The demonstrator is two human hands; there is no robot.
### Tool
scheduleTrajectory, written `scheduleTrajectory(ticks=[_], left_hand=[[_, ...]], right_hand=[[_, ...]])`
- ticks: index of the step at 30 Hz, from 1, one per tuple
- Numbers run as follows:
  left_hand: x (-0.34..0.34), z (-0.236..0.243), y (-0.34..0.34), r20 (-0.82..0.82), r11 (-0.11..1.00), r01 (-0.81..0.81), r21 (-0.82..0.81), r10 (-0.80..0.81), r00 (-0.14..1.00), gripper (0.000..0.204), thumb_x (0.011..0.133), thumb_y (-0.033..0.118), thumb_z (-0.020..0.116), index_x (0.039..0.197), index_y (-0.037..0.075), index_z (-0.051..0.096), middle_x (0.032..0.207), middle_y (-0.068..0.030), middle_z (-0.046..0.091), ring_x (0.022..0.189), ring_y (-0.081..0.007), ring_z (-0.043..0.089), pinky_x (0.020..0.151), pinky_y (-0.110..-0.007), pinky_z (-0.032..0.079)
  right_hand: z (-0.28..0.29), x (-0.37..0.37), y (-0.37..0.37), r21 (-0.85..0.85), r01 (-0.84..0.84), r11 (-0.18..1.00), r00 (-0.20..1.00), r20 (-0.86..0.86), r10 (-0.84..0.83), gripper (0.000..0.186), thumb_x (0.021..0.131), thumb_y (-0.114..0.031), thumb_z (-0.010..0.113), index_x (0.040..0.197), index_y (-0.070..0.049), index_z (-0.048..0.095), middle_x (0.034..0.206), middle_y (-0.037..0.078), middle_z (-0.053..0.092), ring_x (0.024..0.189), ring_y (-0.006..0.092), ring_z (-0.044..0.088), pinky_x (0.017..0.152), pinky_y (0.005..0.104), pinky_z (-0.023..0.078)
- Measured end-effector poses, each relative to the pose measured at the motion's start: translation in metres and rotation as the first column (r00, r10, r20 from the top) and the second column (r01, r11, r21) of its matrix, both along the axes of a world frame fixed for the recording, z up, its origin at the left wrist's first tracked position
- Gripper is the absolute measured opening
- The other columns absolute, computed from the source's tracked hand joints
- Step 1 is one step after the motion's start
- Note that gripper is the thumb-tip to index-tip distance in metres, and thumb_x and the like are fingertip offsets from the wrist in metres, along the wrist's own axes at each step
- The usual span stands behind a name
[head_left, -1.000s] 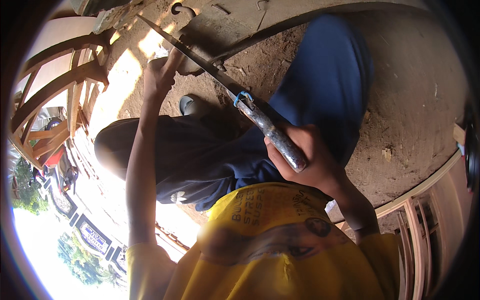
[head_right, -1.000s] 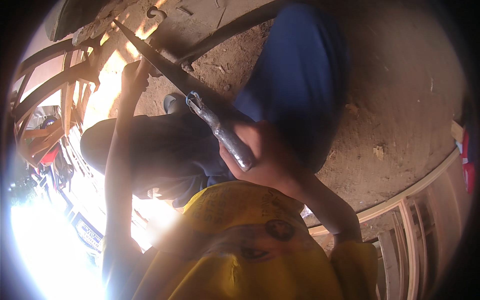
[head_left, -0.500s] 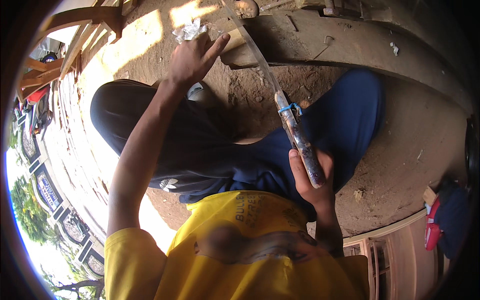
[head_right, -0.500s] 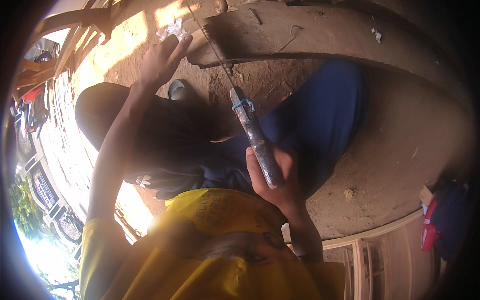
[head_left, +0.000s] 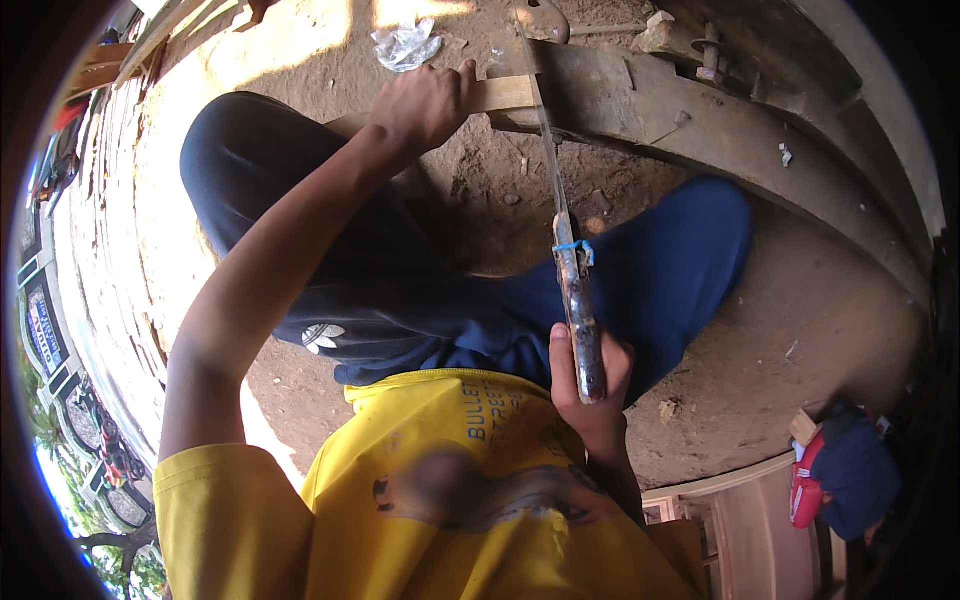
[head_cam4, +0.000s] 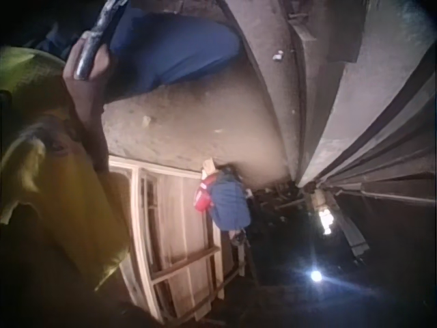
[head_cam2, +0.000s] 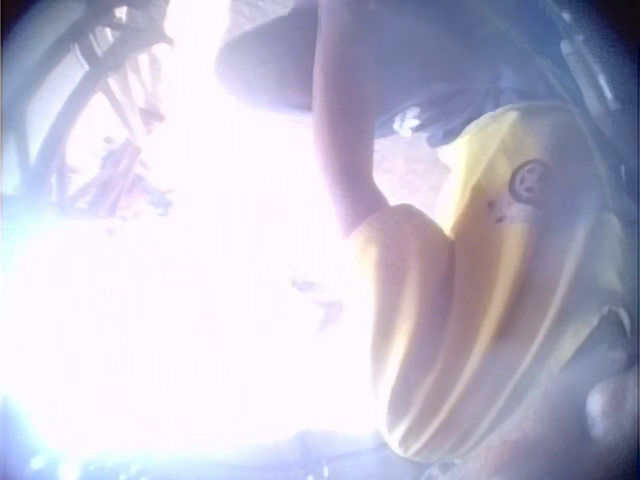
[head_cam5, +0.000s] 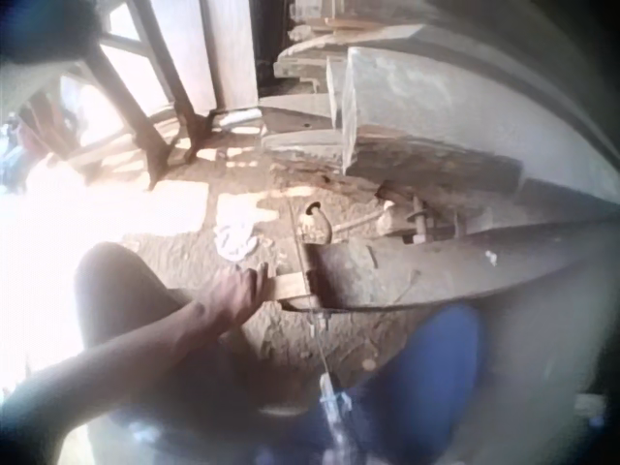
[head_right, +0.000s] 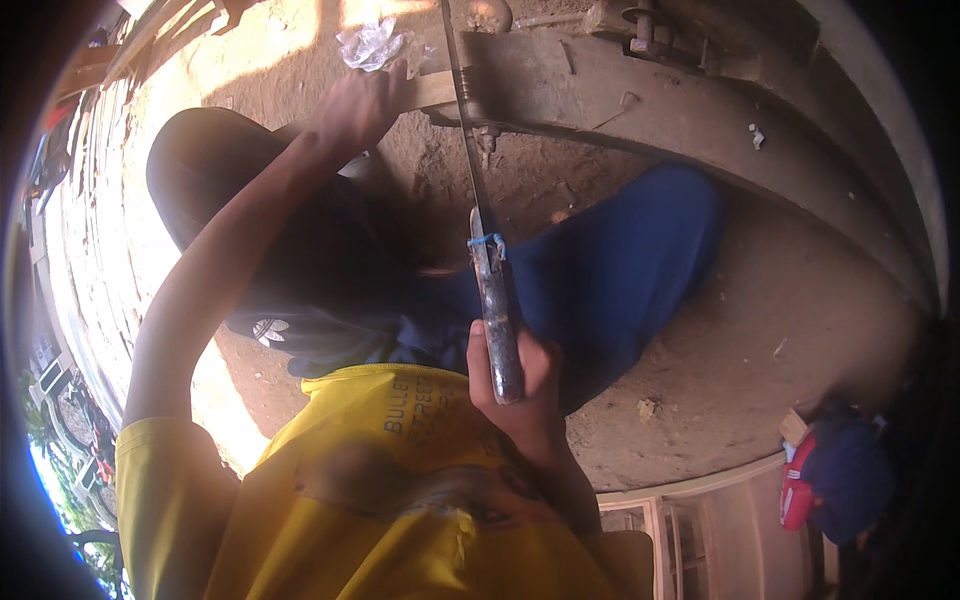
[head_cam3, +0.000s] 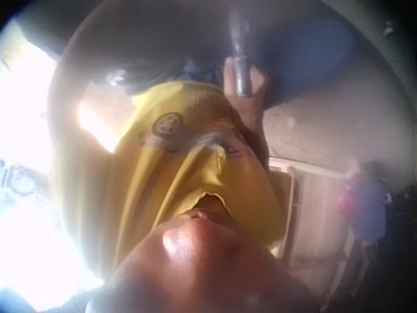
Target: The person sits on the ground and uses a hand saw to cut a small piece of wood clamped in a vise. They hold the wood steady with their left hand and saw with their right hand, completing the cut and separating the piece.
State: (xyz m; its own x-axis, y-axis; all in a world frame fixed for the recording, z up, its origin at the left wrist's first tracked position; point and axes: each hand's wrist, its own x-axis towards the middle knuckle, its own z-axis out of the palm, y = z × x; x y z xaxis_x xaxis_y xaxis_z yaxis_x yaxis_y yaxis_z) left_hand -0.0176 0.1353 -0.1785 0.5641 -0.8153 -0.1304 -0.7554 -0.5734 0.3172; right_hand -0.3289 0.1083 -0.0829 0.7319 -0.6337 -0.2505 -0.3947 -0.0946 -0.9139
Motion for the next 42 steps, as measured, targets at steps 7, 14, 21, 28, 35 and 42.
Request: scheduleTrajectory(ticks=[7,14,21,28,35,42], left_hand=[[0.002,-0.013,-0.002,0.052,0.999,0.005,-0.034,-0.004,0.999,0.067,0.099,0.039,0.023,0.064,-0.001,0.062,0.063,-0.0273,0.060,0.059,-0.0422,0.063,0.066,-0.050,0.053],[0.015,-0.013,0.004,0.044,0.998,0.001,-0.067,0.002,0.999,0.064,0.099,0.041,0.025,0.073,-0.001,0.066,0.073,-0.0287,0.063,0.071,-0.0443,0.064,0.073,-0.050,0.052],[0.014,-0.013,0.001,0.029,0.994,0.056,-0.095,-0.053,0.998,0.065,0.099,0.042,0.024,0.073,-0.001,0.066,0.072,-0.0300,0.062,0.072,-0.0441,0.064,0.075,-0.050,0.053],[0.013,-0.012,0.004,0.001,0.997,-0.014,-0.071,0.014,1.000,0.066,0.099,0.044,0.024,0.078,-0.002,0.066,0.076,-0.0307,0.063,0.077,-0.0444,0.064,0.077,-0.049,0.052],[0.041,-0.024,-0.001,0.071,0.993,0.027,-0.111,-0.020,0.997,0.064,0.099,0.044,0.024,0.085,-0.004,0.065,0.082,-0.0295,0.063,0.082,-0.0443,0.063,0.080,-0.048,0.051],[0.032,-0.020,-0.005,0.013,0.983,0.039,-0.181,-0.037,0.999,0.062,0.099,0.045,0.027,0.084,-0.003,0.065,0.079,-0.0297,0.063,0.081,-0.0453,0.063,0.079,-0.049,0.050]], right_hand=[[0.007,-0.025,0.027,-0.033,0.042,0.999,0.999,-0.020,-0.043,0.015,0.087,-0.004,0.060,0.073,0.000,0.054,0.054,0.008,0.051,0.045,0.0100,0.049,0.043,0.0283,0.036],[-0.011,-0.011,0.001,-0.039,0.020,0.999,0.999,0.027,-0.018,0.015,0.087,-0.007,0.059,0.074,0.000,0.055,0.057,0.010,0.053,0.046,0.0137,0.050,0.044,0.0307,0.037],[-0.010,0.012,-0.009,-0.041,0.019,0.999,0.999,0.034,-0.018,0.023,0.086,-0.004,0.058,0.066,0.000,0.049,0.052,0.007,0.045,0.043,0.0144,0.045,0.044,0.0304,0.032],[-0.004,-0.044,0.009,-0.185,-0.090,0.979,0.996,-0.030,0.086,0.019,0.083,-0.003,0.059,0.066,-0.001,0.051,0.048,0.010,0.046,0.038,0.0222,0.050,0.040,0.0325,0.036],[-0.004,-0.042,-0.008,-0.134,-0.058,0.989,0.998,-0.016,0.056,0.017,0.085,-0.003,0.059,0.069,-0.001,0.053,0.051,0.007,0.048,0.041,0.0159,0.048,0.042,0.0310,0.034],[-0.014,-0.032,-0.020,-0.199,-0.106,0.974,0.994,0.009,0.110,0.015,0.085,-0.004,0.059,0.071,-0.001,0.055,0.051,0.008,0.050,0.039,0.0164,0.050,0.041,0.0307,0.036]])
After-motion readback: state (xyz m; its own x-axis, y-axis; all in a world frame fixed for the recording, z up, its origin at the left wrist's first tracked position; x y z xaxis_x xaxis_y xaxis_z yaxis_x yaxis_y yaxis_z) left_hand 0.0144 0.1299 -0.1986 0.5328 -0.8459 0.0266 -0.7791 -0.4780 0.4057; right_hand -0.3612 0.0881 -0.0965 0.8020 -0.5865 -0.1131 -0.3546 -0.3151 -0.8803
